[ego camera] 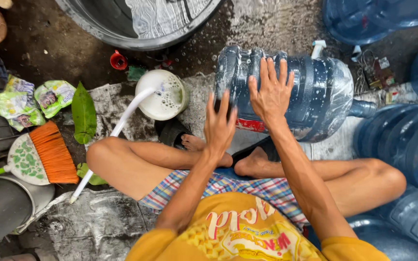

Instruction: The person sits on the ground and uses a sponge and soapy water to scrub the exterior of a large plastic water jug.

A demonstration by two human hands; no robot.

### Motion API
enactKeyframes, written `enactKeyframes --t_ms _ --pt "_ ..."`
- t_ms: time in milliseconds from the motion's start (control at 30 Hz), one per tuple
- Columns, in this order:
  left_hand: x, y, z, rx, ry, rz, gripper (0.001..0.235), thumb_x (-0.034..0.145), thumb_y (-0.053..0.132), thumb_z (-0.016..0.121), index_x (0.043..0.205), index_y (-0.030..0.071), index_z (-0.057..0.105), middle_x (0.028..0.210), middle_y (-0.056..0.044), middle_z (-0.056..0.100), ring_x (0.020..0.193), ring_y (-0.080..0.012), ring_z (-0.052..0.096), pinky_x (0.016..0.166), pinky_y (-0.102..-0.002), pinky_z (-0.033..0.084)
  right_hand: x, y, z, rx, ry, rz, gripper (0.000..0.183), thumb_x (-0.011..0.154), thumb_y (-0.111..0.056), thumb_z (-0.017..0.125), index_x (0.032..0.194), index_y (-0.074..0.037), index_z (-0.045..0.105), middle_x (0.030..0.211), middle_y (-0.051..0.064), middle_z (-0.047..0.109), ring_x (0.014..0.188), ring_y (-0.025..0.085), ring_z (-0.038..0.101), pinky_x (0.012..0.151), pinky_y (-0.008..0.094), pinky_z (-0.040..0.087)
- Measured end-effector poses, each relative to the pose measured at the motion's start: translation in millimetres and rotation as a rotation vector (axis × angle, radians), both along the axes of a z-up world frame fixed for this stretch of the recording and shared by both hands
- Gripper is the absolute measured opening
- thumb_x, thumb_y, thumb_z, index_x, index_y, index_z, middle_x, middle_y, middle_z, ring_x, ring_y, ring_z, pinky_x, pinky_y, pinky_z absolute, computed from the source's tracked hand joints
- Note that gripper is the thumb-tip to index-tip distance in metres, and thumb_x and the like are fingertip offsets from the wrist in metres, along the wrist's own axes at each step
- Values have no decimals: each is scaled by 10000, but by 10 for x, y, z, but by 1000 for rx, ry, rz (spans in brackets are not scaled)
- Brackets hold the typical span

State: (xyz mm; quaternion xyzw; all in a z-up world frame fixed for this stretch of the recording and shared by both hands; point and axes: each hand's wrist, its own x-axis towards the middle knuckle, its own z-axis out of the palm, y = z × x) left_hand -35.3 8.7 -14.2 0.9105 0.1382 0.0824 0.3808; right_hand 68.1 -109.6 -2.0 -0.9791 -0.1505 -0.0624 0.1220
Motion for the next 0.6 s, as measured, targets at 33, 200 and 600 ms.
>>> enactKeyframes --t_ms 33,200,600 --pt "282 30 173 89 -11 11 530 964 287 533 1444 268 307 1398 -238 375 1236 -420 477 813 -482 513 -97 6 -12 -2 -33 -4 491 991 -381 427 1386 -95 482 1398 83 486 1327 343 320 1037 556 259" --pt "1831 166 -68 189 340 -62 543 765 172 514 1297 249 441 1007 -224 588 817 -466 618 651 -550 489 -161 -16 -55 17 -36 -17 434 1037 -344 376 1428 -158 419 1451 30 416 1374 308 249 1073 566 246" --pt "859 108 495 35 56 26 541 962 149 537 1447 273 333 1292 -353 425 1088 -510 561 824 -518 538 -96 9 -8 -34 121 -60 468 1020 -321 312 1416 -96 419 1445 117 412 1374 344 196 1039 632 137"
